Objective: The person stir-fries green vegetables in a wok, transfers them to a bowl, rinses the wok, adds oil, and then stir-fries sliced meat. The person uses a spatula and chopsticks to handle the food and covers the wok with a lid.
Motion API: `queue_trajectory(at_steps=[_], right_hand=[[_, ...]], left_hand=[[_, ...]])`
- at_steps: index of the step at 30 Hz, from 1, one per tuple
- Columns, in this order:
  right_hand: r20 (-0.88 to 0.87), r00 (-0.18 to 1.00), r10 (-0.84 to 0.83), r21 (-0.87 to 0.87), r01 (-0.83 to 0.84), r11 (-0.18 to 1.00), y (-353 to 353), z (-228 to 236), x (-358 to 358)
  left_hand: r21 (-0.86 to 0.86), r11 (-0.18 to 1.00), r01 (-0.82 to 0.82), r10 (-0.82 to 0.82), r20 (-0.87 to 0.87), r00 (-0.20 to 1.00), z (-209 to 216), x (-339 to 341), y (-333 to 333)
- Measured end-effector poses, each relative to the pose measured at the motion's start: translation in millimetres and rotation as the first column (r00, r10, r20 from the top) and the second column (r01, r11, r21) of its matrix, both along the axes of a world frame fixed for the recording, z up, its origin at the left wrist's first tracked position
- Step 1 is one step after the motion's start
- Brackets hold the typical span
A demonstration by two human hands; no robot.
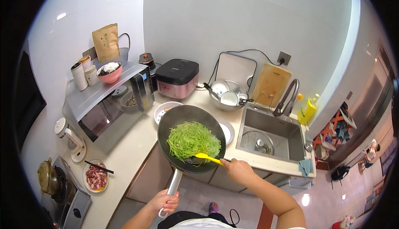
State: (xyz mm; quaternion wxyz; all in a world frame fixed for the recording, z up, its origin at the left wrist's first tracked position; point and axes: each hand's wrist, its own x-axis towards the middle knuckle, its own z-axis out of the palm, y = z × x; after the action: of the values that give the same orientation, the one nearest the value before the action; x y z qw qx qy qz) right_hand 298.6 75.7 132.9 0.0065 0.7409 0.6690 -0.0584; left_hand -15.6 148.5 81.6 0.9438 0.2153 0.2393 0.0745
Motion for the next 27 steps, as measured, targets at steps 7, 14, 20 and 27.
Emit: queue_trajectory(at_steps=[7,14,20,27], right_hand=[[0.012,1.0,-0.017,0.09,0.016,0.996,35.8,-33.7,82.6],[-0.067,0.998,-0.006,0.142,0.016,0.99,55.3,-47.6,128.3],[-0.151,0.981,-0.123,0.125,0.143,0.982,53.9,-54.5,139.9],[-0.281,0.959,-0.025,-0.036,0.016,0.999,48.9,-3.3,160.4]], left_hand=[[0.113,0.985,-0.132,0.141,-0.08,0.987,9.8,69.7,9.5],[0.153,0.972,-0.179,0.196,-0.106,0.975,20.0,111.0,21.8],[0.289,0.946,-0.147,0.21,-0.201,0.957,23.3,133.5,27.2],[0.307,0.937,-0.164,0.24,-0.226,0.944,24.0,150.4,34.7]])
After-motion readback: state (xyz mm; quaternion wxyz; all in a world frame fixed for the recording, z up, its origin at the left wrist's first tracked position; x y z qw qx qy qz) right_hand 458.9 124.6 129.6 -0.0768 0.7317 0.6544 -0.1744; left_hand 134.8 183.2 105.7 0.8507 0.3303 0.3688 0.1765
